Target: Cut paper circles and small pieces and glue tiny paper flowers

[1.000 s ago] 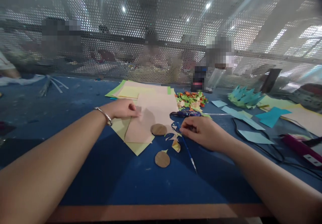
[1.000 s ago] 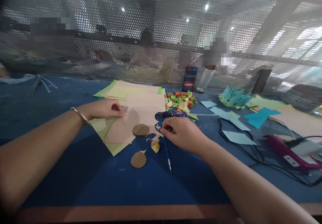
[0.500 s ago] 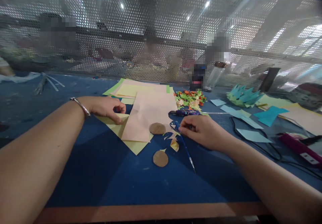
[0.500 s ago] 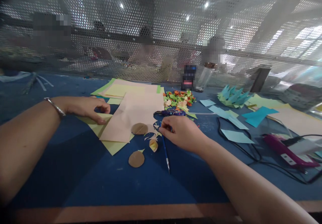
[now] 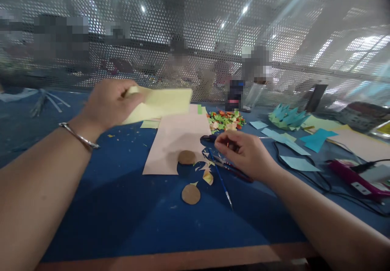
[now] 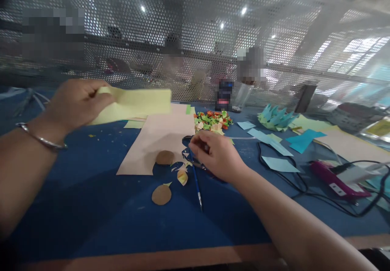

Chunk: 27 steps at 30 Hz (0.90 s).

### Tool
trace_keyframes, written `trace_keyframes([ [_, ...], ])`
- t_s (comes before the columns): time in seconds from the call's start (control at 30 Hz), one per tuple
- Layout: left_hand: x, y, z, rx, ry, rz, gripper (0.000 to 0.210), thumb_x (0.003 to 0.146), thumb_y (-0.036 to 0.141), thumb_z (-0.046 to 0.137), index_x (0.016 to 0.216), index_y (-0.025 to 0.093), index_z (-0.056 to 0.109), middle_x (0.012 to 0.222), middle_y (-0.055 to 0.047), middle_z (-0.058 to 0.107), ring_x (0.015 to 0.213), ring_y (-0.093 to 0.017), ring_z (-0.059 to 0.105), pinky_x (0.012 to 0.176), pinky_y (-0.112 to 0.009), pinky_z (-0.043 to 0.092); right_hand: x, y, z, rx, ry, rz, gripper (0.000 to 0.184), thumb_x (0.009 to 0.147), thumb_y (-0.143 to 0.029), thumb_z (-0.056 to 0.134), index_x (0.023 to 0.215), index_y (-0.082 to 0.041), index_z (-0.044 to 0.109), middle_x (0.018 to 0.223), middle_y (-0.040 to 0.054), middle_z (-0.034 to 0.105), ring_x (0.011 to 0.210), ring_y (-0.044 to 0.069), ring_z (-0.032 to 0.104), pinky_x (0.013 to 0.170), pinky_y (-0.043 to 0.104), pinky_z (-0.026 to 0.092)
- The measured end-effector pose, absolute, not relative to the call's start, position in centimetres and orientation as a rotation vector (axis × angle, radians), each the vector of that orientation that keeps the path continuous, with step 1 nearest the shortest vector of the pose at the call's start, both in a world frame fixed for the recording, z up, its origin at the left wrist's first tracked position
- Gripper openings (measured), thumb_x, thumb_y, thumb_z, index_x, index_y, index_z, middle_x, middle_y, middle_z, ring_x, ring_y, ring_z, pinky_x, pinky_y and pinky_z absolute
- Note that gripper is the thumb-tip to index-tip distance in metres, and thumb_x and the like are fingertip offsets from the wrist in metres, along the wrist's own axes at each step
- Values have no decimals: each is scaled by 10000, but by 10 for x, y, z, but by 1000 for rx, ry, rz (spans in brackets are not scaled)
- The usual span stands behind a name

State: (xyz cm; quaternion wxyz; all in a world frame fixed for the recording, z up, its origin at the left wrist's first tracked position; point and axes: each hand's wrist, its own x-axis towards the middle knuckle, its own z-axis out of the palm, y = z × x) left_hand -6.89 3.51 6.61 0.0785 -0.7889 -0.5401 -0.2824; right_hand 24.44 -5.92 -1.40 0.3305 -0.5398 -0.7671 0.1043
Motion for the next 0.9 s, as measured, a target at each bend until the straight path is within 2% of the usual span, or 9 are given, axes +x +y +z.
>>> trace_keyframes([
  [0.2,-33,2,59,-3033,-1150,-651,271,862,279,479,609,208,410,568,37,397,537,-119,394,523,-290,270,241,-69,-7,-1267,-1846,155,310,930,-470,625,1075,-199,664,903,57,687,724,167,611,646,276,480],
  [0.33,-22,-5,49,-2912,-1029,-556,227,845,281,479,632,221,428,618,0,501,601,-173,460,593,-331,307,233,-75,-5,-1210,-1898,351,231,972,-398,579,981,-205,706,892,42,723,700,143,630,609,247,476],
  [0.5,-20,2,44,-2640,-1095,-590,233,864,309,468,646,234,439,628,-18,498,642,-213,493,656,-372,341,231,-75,-5,-1232,-1775,384,207,934,-333,641,1084,-214,721,797,13,705,602,112,584,526,227,426],
  [0.6,-22,-1,42,-2499,-1061,-724,175,894,328,489,770,234,567,758,-49,607,837,-271,570,816,-433,398,234,-71,-4,-1231,-1769,444,224,918,-326,661,1096,-204,722,796,19,705,630,122,601,545,233,439],
  [0.67,-23,-10,40,-2421,-972,-927,164,922,321,511,958,238,647,991,-76,674,1083,-310,560,972,-476,375,235,-70,-4,-1223,-1777,463,189,918,-322,660,1045,-198,726,814,25,712,659,130,616,571,236,455],
  [0.73,-20,-23,39,-2340,-849,-1120,176,923,336,562,1049,288,675,1162,-57,664,1179,-318,533,1031,-505,338,235,-70,-2,-1220,-1771,448,146,921,-306,655,979,-191,723,835,27,714,671,129,615,583,234,457],
  [0.8,-14,-37,36,-2222,-710,-1227,119,917,370,601,890,305,698,1011,-22,705,1020,-301,592,988,-528,358,235,-70,-1,-1212,-1731,409,120,918,-289,653,936,-185,711,811,19,697,655,121,595,574,226,443],
  [0.87,-6,-48,32,-2553,-585,-1101,252,950,382,564,752,259,661,733,-5,669,728,-197,604,768,-395,471,234,-72,0,-1192,-1665,374,113,915,-284,656,929,-181,701,762,7,668,629,114,570,557,219,425],
  [0.9,-2,-52,29,-2720,-502,-1064,355,958,418,554,662,231,617,607,10,606,586,-157,557,599,-334,431,234,-72,1,-1178,-1627,362,114,915,-286,658,933,-180,697,743,1,656,617,111,558,547,217,417],
])
